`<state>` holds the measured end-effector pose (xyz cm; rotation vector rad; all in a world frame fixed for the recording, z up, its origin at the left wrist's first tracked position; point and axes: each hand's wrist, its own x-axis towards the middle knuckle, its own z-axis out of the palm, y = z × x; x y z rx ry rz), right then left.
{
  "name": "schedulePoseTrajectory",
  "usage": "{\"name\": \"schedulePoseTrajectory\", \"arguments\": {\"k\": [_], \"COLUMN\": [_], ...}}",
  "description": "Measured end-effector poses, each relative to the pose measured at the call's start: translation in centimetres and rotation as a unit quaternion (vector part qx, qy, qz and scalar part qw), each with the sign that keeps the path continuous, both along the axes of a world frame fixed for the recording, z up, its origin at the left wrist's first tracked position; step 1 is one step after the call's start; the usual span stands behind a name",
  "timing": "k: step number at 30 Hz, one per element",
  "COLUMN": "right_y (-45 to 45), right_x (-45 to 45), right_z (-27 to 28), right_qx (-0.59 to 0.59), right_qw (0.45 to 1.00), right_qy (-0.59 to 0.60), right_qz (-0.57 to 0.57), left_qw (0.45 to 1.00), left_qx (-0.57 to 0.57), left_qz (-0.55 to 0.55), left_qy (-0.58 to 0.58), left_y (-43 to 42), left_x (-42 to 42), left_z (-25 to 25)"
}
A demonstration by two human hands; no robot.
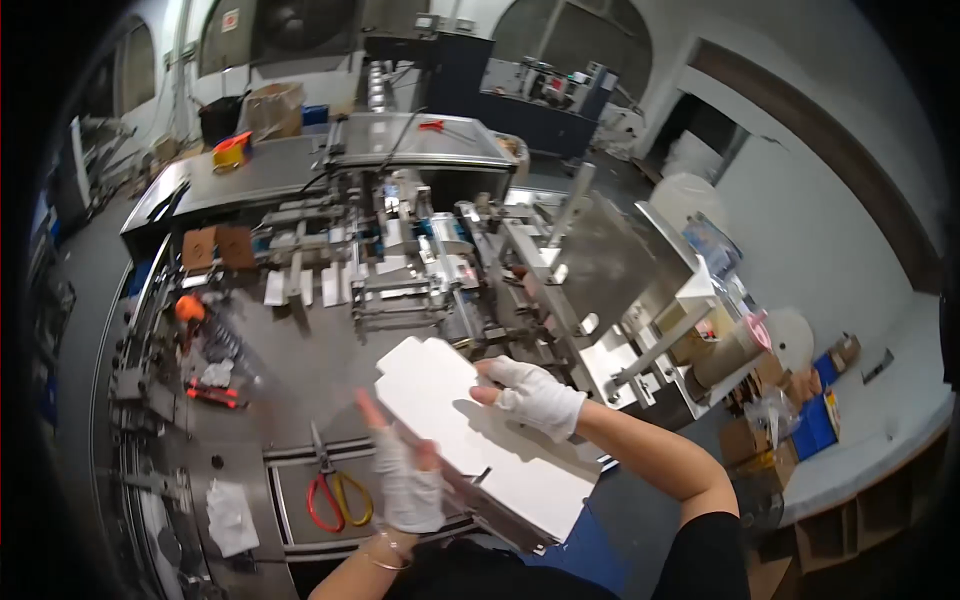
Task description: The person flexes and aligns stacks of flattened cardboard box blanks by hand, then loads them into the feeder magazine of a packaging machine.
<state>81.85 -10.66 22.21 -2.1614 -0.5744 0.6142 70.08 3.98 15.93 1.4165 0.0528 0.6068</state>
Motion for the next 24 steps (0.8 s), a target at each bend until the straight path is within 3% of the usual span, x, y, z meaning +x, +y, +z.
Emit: {"name": "schedulePoseTrajectory", "arguments": {"k": [6, 10, 13, 17, 19, 20, 22, 24], "right_y": [0.3, 0.5, 0.6, 0.9, 0.8, 0.6, -0.6, -2.1], "right_x": [-0.3, -0.5, -1.0, -1.4, -2.1, -2.3, -4.3, -5.6], "right_z": [0.1, 1.1, 2.5, 2.6, 3.3, 4.0, 8.2, 10.4], "right_qx": [0.103, 0.104, 0.13, 0.219, 0.245, 0.259, 0.23, 0.351], "right_qw": [0.982, 0.991, 0.989, 0.965, 0.943, 0.926, 0.936, 0.928], "right_qy": [0.146, 0.064, 0.052, 0.112, 0.209, 0.261, 0.241, 0.104], "right_qz": [-0.063, -0.051, -0.043, -0.087, -0.077, -0.086, -0.116, -0.075], "left_qw": [0.993, 0.988, 0.996, 0.982, 0.973, 0.972, 0.969, 0.976], "left_qx": [0.111, 0.137, 0.074, 0.171, 0.217, 0.227, 0.245, 0.11], "left_qz": [0.037, 0.066, 0.053, 0.046, 0.035, 0.032, 0.029, -0.022], "left_qy": [0.012, 0.038, 0.014, 0.066, 0.074, 0.046, -0.013, -0.188], "left_y": [-1.5, -1.5, -1.8, -1.9, -1.9, -1.9, -1.5, -1.3], "left_x": [0.9, 0.6, 0.8, 0.2, -0.1, -0.4, -0.9, -0.7], "left_z": [-3.7, -3.4, -3.6, -3.3, -2.4, -1.5, 1.6, 6.9]}}
